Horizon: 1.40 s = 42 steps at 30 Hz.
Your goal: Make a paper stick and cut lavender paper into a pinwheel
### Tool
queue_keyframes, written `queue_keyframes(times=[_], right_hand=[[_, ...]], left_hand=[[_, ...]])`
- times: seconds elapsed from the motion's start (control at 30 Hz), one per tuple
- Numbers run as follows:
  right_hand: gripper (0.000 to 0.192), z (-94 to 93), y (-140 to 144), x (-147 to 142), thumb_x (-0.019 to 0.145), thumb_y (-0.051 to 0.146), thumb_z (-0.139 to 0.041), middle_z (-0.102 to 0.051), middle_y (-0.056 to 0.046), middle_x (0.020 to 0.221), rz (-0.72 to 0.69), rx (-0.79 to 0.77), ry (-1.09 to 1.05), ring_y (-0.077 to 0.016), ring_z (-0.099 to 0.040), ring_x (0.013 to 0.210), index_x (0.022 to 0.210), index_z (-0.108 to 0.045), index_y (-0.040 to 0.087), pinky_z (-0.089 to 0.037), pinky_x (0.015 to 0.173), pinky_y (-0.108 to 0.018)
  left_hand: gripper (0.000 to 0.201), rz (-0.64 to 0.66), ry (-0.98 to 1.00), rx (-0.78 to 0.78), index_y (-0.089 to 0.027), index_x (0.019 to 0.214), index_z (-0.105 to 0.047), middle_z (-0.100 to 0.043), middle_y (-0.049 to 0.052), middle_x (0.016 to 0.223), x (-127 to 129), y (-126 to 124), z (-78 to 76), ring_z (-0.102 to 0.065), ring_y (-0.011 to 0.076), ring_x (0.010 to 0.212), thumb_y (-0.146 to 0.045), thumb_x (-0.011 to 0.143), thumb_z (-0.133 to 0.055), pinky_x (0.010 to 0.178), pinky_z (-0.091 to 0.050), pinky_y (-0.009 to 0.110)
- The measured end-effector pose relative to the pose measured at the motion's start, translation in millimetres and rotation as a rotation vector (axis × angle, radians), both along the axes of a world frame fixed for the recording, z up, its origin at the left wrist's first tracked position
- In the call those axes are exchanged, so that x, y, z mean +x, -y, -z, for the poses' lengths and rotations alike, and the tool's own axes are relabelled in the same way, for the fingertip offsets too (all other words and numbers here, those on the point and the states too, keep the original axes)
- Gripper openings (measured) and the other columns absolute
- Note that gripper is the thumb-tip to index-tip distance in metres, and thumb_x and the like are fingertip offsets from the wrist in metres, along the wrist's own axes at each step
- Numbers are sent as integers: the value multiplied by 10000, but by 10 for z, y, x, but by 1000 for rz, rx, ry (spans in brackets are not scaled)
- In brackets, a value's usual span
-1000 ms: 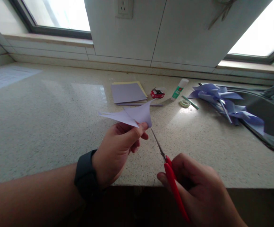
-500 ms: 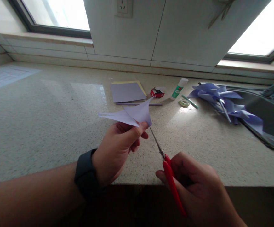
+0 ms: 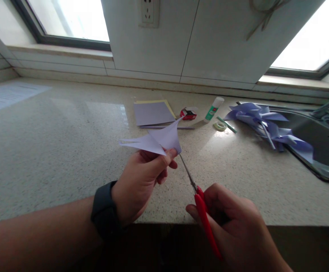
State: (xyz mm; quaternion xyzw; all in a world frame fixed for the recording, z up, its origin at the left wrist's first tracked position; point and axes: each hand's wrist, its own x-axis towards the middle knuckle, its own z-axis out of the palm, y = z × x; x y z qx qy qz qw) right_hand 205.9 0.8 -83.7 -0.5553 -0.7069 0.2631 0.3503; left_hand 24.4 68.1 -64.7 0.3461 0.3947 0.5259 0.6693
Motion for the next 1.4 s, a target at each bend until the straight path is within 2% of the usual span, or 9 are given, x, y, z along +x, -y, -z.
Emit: queue_keyframes(times=[0.27, 0.7, 0.9, 1.03, 1.23, 1.4], right_hand=[[328, -1, -7, -1, 901, 432, -674, -519, 51, 519, -5, -10, 9, -94, -420, 429, 700, -511, 231, -355, 389, -215], [340, 17, 10, 9, 901, 428, -676, -497, 60, 498, 8, 56, 51, -86, -396, 411, 685, -502, 230, -327, 373, -209], [335, 32, 13, 46, 905, 401, -677, -483, 64, 501, -8, 118, 132, -83, -381, 410, 690, -483, 233, -299, 372, -218], [302, 7, 14, 89, 926, 367, -663, -508, 57, 519, -43, 174, 206, -84, -429, 415, 715, -494, 233, -326, 387, -220], [253, -4, 31, 151, 929, 323, -652, -549, 36, 538, -10, 345, 470, -115, -476, 416, 761, -481, 243, -348, 434, -277], [205, 14, 33, 212, 945, 304, -625, -574, 27, 574, -9, 366, 507, -136, -553, 467, 808, -484, 247, -356, 445, -283]], left_hand=[[215, -3, -5, -29, -156, 751, -690, -637, -24, 661, 5, 2, -16, -420, 48, 505, -324, 786, -818, 486, -314, 192], [198, 7, -1, -15, -157, 768, -695, -640, -27, 666, -4, 11, 7, -419, 47, 507, -318, 809, -804, 488, -311, 188], [210, 12, 0, -16, -153, 755, -690, -641, -19, 675, -10, 4, -4, -430, 53, 516, -323, 794, -807, 498, -318, 197], [199, 14, -13, -17, -157, 749, -691, -643, -20, 668, -12, -1, 3, -433, 55, 514, -315, 797, -802, 495, -321, 201], [158, 27, -28, -6, -165, 771, -701, -645, -20, 672, -14, 5, 11, -447, 58, 529, -291, 817, -783, 499, -332, 197], [166, 14, -24, -17, -164, 751, -696, -641, -23, 668, -20, 15, 14, -451, 54, 528, -288, 819, -782, 496, -337, 186]])
